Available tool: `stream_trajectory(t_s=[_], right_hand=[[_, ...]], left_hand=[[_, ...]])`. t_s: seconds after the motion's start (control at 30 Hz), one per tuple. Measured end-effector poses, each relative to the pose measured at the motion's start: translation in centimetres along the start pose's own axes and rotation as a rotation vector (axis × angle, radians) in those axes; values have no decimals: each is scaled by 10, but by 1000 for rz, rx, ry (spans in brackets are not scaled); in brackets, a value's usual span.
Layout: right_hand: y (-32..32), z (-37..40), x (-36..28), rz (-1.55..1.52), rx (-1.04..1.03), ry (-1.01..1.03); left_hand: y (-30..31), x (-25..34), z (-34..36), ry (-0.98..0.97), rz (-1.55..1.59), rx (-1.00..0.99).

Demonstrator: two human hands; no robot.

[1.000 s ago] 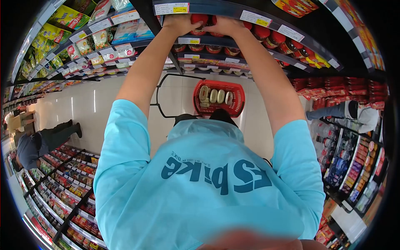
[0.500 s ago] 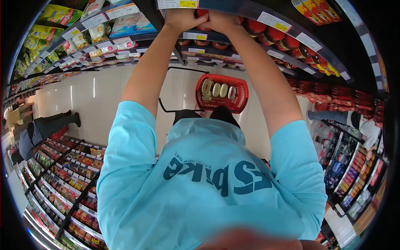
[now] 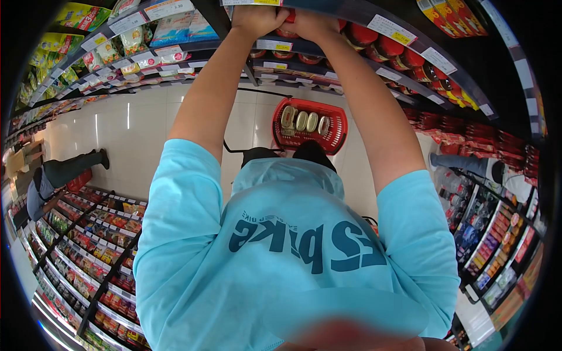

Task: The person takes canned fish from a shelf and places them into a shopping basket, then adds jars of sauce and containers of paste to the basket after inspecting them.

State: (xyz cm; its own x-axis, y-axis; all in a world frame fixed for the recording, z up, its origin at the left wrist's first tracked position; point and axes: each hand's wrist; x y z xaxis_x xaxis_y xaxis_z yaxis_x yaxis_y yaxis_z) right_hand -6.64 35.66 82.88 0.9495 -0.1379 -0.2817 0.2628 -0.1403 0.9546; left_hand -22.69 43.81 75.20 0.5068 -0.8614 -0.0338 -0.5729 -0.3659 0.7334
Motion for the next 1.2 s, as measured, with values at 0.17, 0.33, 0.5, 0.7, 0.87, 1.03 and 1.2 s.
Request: stream_trajectory(t_s=[0.17,0.33,0.5,0.7,0.87,1.03,1.2], right_hand=[[2,-2,3,-51,-144,-31],[-22,-14,12,-124,-7,-44],[-13,1,19,50,135,198],[8,36,22,20,289,211],[32,104,17,-255,74,65],[40,173,13,-538,-139,-150],[1,231,36,-700,-189,-334]], left_hand=[[8,5,-6,90,37,-160],[12,-1,-10,207,291,-283],[24,14,6,153,234,-210],[72,69,36,194,442,-65],[105,132,72,307,755,-120],[120,175,77,427,921,-138],[136,209,82,566,1136,-384]])
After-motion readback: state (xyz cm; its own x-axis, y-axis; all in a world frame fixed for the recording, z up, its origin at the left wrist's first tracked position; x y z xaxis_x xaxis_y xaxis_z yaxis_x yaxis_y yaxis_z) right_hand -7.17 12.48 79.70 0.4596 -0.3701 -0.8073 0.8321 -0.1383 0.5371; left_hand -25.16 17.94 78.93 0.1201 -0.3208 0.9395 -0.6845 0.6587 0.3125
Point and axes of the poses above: each hand's wrist, its own z-axis away from the middle knuckle, its own y-axis out of the back of the hand, x = y × z, and after that the axes turned 15 degrees about -y, right-handed
